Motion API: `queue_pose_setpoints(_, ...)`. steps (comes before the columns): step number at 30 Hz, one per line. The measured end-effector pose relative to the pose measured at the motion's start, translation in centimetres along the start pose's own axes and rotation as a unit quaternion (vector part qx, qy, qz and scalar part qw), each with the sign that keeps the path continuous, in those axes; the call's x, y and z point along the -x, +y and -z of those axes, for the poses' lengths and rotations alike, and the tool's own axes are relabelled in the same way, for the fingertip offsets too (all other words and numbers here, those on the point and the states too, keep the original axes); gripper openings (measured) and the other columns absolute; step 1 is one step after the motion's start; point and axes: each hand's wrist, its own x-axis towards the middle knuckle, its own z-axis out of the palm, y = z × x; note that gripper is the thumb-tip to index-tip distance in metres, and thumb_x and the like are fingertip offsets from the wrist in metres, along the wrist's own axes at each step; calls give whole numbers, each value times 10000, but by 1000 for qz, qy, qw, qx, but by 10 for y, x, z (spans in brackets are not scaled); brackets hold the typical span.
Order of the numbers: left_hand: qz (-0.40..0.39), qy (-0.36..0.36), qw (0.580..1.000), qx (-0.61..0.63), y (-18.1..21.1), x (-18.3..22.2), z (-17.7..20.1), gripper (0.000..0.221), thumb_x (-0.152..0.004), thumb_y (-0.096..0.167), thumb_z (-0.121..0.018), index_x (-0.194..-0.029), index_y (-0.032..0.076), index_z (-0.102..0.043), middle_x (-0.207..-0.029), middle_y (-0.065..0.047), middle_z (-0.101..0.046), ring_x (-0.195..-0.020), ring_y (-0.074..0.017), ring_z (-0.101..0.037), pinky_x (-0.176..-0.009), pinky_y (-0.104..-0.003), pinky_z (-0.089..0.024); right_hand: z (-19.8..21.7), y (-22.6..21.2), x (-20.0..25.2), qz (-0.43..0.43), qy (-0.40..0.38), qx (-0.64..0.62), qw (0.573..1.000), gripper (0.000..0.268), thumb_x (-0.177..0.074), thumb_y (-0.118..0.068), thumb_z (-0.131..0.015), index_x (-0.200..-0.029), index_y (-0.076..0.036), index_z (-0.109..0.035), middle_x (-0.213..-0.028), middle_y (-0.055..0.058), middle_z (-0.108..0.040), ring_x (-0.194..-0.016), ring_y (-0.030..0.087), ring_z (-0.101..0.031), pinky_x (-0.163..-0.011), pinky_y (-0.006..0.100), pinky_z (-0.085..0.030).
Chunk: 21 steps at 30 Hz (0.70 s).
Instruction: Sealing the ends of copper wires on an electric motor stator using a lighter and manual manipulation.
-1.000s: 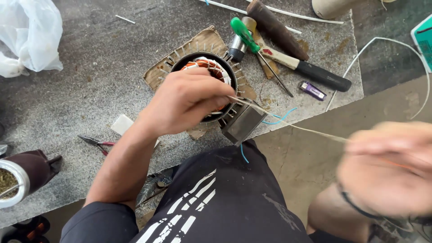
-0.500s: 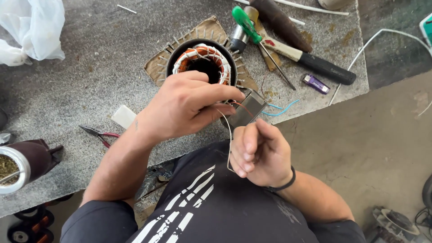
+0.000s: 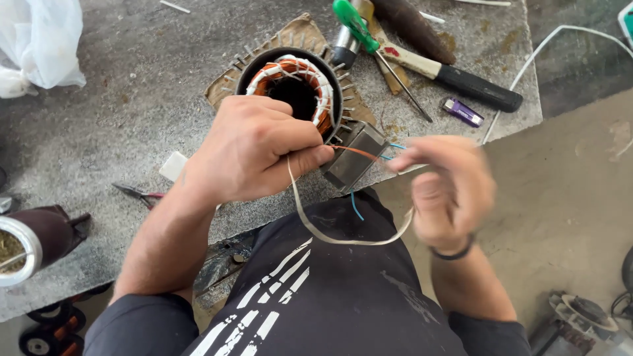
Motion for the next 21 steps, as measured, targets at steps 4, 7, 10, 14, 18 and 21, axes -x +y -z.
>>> queue_pose_setpoints(4, 20, -77, 995, 62, -1, -2, 4, 423, -1070, 321, -596, -701, 138, -502, -563, -47, -431, -557, -265, -474, -516, -429, -285, 28, -7, -20, 318, -92, 206, 921, 61, -1007, 7, -624, -1066, -8, -633, -1017, 230, -687, -813, 336, -767, -728, 408, -666)
queue_pose_setpoints(7, 17, -102, 988, 119, -2, -8, 7, 437, -1066, 297, -590, -689, 114, -463, -568, -57, -432, -552, -267, -463, -533, -420, -305, 26, -23, -47, 412, -176, 199, 872, 124, -966, 52, -589, -931, 22, -704, -944, 209, -720, -794, 335, -763, -693, 400, -671)
queue_pose_setpoints(10, 41, -113, 974, 193, -9, -8, 12, 417, -1065, 266, -574, -698, 97, -469, -583, -45, -427, -546, -228, -423, -546, -381, -318, 31, -22, -57, 424, -223, 220, 850, 110, -965, 67, -641, -958, 5, -730, -1026, 201, -719, -861, 331, -767, -751, 395, -672)
queue_pose_setpoints(14, 92, -118, 956, 251, -19, 0, 13, 487, -1073, 283, -566, -673, 122, -339, -581, 9, -273, -543, -141, -268, -529, -336, -239, 34, -18, -60, 443, -275, 254, 815, 101, -958, 83, -691, -1002, 9, -743, -1068, 203, -726, -914, 324, -761, -795, 393, -666)
queue_pose_setpoints(18, 138, -125, 932, 310, -17, -4, 14, 504, -1063, 277, -588, -667, 134, -310, -622, 44, -232, -592, -101, -240, -547, -301, -233, 29, -35, -53, 418, -281, 236, 831, 133, -952, 110, -631, -995, 25, -723, -1002, 205, -727, -849, 308, -751, -751, 411, -679)
queue_pose_setpoints(21, 129, -12, 957, 259, -13, -9, 11, 390, -1107, 308, -459, -871, 134, -715, -777, 55, -688, -706, -73, -602, -697, -274, -450, 56, -22, -48, 284, -252, 175, 909, 124, -930, -88, -630, -898, -9, -721, -939, 184, -734, -771, 286, -774, -683, 387, -648)
